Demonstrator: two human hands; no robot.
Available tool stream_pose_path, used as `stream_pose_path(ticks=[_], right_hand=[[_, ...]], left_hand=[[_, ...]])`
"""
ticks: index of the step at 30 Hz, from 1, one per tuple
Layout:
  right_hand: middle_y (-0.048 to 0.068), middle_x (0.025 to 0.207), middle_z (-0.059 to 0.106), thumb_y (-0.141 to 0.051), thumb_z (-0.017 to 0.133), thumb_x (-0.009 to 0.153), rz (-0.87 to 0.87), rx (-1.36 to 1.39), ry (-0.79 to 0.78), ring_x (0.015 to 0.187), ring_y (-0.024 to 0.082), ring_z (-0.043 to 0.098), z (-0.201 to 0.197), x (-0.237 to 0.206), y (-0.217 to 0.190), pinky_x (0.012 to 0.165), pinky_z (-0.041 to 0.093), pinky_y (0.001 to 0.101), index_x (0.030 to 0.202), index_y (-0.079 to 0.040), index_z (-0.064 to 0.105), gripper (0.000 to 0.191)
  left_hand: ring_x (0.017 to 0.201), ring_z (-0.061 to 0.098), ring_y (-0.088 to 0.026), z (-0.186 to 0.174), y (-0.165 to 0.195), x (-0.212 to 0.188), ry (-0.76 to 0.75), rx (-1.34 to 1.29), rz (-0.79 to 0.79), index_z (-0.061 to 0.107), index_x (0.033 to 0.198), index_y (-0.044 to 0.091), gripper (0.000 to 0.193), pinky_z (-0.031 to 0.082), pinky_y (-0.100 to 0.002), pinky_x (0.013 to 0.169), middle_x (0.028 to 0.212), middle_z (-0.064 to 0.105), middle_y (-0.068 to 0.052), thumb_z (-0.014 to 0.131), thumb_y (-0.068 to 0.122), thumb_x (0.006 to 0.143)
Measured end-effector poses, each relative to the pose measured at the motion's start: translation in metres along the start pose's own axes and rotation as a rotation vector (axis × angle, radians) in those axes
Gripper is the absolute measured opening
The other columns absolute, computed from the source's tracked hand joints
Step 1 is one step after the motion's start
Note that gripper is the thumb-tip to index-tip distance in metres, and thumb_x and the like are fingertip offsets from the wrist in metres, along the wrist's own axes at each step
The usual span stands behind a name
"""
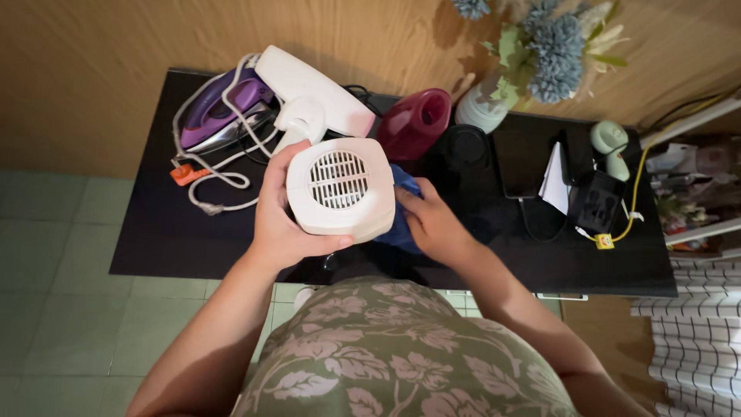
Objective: The person removes the filter from a handheld vacuum cleaner, detaches the front grille from an electric fan and clips it back on, wipes the vacuum body with a blue cloth, and reassembles the filter and dust canister onto the vacuum.
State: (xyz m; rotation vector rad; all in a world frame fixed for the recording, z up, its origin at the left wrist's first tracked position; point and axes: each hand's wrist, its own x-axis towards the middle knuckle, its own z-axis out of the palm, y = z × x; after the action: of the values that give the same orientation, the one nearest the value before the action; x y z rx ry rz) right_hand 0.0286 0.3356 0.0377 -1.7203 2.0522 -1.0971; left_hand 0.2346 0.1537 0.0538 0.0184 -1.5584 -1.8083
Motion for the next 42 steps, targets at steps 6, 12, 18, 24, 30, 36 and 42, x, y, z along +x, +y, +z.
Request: stream_pose_path(ticks=[6, 12, 18, 24, 30, 36, 42], right_hand=[[0.026, 0.126, 0.055, -0.001, 0.066, 0.092, 0.004, -0.138, 0.278, 0.112, 0.045, 0.058, -0.013, -0.022, -0.003, 0.096, 0.050, 0.0414, 0.129, 0.004, 0.059, 0.038], [0.025, 0.131, 0.056, 0.005, 0.064, 0.079, -0.052, -0.279, 0.065, 0.116, 0.044, 0.060, -0.016, -0.047, 0.031, 0.099, 0.052, 0.0428, 0.117, -0.007, 0.071, 0.040], [0.026, 0.137, 0.052, -0.005, 0.084, 0.062, 0.270, -0.429, -0.050, 0.118, 0.049, 0.055, -0.052, -0.080, 0.077, 0.092, 0.045, 0.0558, 0.107, -0.007, 0.079, 0.045], [0.005, 0.130, 0.070, -0.019, 0.083, 0.102, 0.224, -0.217, 0.539, 0.112, 0.020, 0.069, -0.056, -0.059, 0.109, 0.094, 0.055, 0.0292, 0.090, -0.017, 0.064, 0.022], [0.013, 0.121, 0.053, -0.020, 0.089, 0.077, 0.533, 0.014, 0.780, 0.109, 0.022, 0.058, -0.061, 0.005, 0.120, 0.078, 0.053, 0.0314, 0.144, -0.001, 0.044, 0.083], [0.004, 0.103, 0.065, -0.043, 0.075, 0.089, 0.894, 0.462, 0.897, 0.082, 0.015, 0.061, -0.078, 0.043, 0.136, 0.060, 0.048, 0.0284, 0.133, -0.006, 0.059, 0.060], [0.009, 0.103, 0.058, -0.044, 0.071, 0.088, 1.181, 0.841, 0.706, 0.076, 0.023, 0.061, -0.080, 0.041, 0.142, 0.057, 0.049, 0.0334, 0.123, -0.011, 0.055, 0.050]], left_hand=[[0.138, 0.059, -0.025, 0.012, -0.016, 0.017, -0.034, -0.125, -0.026, 0.026, 0.157, 0.006, 0.116, 0.053, -0.044, 0.117, 0.146, 0.056, -0.013, 0.097, 0.010, 0.066], [0.137, 0.059, -0.025, 0.019, -0.033, 0.032, -0.090, -0.088, -0.024, 0.029, 0.157, 0.005, 0.115, 0.053, -0.043, 0.116, 0.145, 0.056, -0.013, 0.098, 0.011, 0.065], [0.137, 0.057, -0.023, 0.021, -0.050, 0.050, -0.171, 0.060, -0.055, 0.032, 0.157, 0.004, 0.117, 0.048, -0.040, 0.117, 0.146, 0.055, -0.012, 0.099, 0.016, 0.062], [0.137, 0.055, -0.022, 0.032, -0.070, 0.058, -0.217, 0.201, -0.086, 0.033, 0.156, 0.004, 0.119, 0.044, -0.039, 0.117, 0.144, 0.057, -0.011, 0.100, 0.021, 0.059], [0.137, 0.054, -0.022, 0.035, -0.082, 0.064, -0.198, 0.167, -0.098, 0.031, 0.157, 0.004, 0.121, 0.043, -0.039, 0.118, 0.145, 0.056, -0.011, 0.100, 0.021, 0.059], [0.140, 0.051, -0.023, 0.033, -0.087, 0.061, -0.197, 0.108, -0.105, 0.027, 0.158, 0.005, 0.123, 0.043, -0.040, 0.119, 0.148, 0.051, -0.011, 0.099, 0.018, 0.060], [0.141, 0.051, -0.022, 0.036, -0.085, 0.057, -0.238, 0.124, -0.136, 0.028, 0.156, 0.006, 0.121, 0.043, -0.040, 0.119, 0.149, 0.051, -0.011, 0.100, 0.016, 0.059]])
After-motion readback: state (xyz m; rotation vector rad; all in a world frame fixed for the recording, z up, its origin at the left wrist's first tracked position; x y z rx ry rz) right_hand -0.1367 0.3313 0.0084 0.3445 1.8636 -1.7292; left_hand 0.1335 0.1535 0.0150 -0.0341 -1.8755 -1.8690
